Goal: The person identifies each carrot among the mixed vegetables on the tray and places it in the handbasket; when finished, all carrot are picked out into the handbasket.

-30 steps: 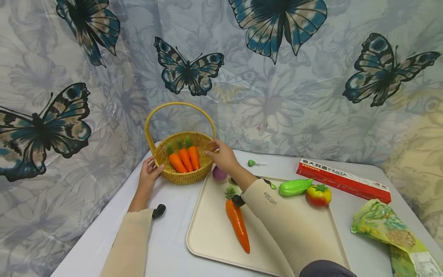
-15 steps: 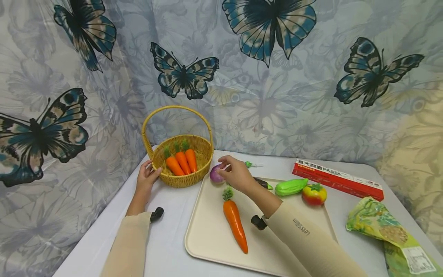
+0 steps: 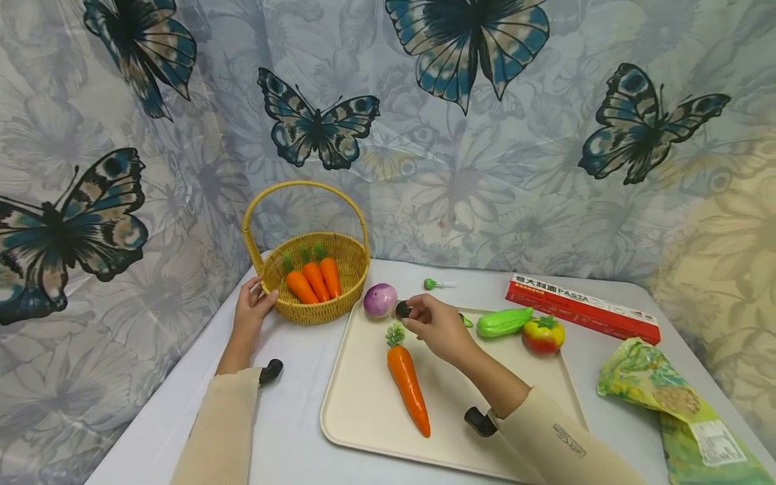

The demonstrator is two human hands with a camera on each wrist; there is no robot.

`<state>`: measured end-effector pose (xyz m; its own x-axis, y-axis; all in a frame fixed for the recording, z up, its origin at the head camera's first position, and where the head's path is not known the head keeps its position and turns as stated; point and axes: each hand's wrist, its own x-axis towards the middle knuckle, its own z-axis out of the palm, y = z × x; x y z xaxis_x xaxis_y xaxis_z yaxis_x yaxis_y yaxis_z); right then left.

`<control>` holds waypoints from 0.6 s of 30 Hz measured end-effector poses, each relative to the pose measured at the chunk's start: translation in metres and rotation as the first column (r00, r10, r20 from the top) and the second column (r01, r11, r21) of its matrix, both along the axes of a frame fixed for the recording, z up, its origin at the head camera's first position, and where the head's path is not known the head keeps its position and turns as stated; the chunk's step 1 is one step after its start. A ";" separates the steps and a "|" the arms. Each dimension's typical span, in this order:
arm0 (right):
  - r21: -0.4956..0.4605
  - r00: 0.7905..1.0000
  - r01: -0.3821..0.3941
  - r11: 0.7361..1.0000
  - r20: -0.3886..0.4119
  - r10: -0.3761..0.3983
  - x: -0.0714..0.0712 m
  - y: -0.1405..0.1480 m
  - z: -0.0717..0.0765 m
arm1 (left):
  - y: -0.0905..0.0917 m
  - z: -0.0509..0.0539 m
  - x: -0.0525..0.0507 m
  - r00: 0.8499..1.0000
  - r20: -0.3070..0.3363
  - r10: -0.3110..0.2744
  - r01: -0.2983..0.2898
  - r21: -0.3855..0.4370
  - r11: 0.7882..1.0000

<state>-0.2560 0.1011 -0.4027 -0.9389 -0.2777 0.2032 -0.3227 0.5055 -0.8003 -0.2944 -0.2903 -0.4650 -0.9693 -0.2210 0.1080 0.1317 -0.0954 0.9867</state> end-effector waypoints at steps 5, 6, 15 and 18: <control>0.030 0.999 0.011 0.999 0.039 -0.012 0.011 0.006 -0.007 | 0.000 0.002 0.002 1.000 0.012 0.009 -0.009 -0.005 1.000; 0.040 0.998 0.011 0.999 0.053 -0.013 0.013 0.007 -0.008 | 0.000 0.003 0.002 1.000 0.013 0.010 -0.010 -0.006 1.000; 0.068 0.985 -0.058 0.996 0.168 0.045 0.021 0.009 -0.019 | 0.003 0.004 0.002 0.999 0.028 0.017 -0.017 -0.008 1.000; 0.080 0.977 -0.089 0.993 0.199 0.072 0.023 0.008 -0.023 | 0.001 0.002 0.002 0.999 0.031 0.017 -0.017 -0.010 1.000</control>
<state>-0.2328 0.1092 -0.4258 -0.9319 -0.3626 -0.0102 -0.2073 0.5555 -0.8053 -0.2923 -0.2889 -0.4628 -0.9683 -0.2368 0.0795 0.1020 -0.0841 0.9912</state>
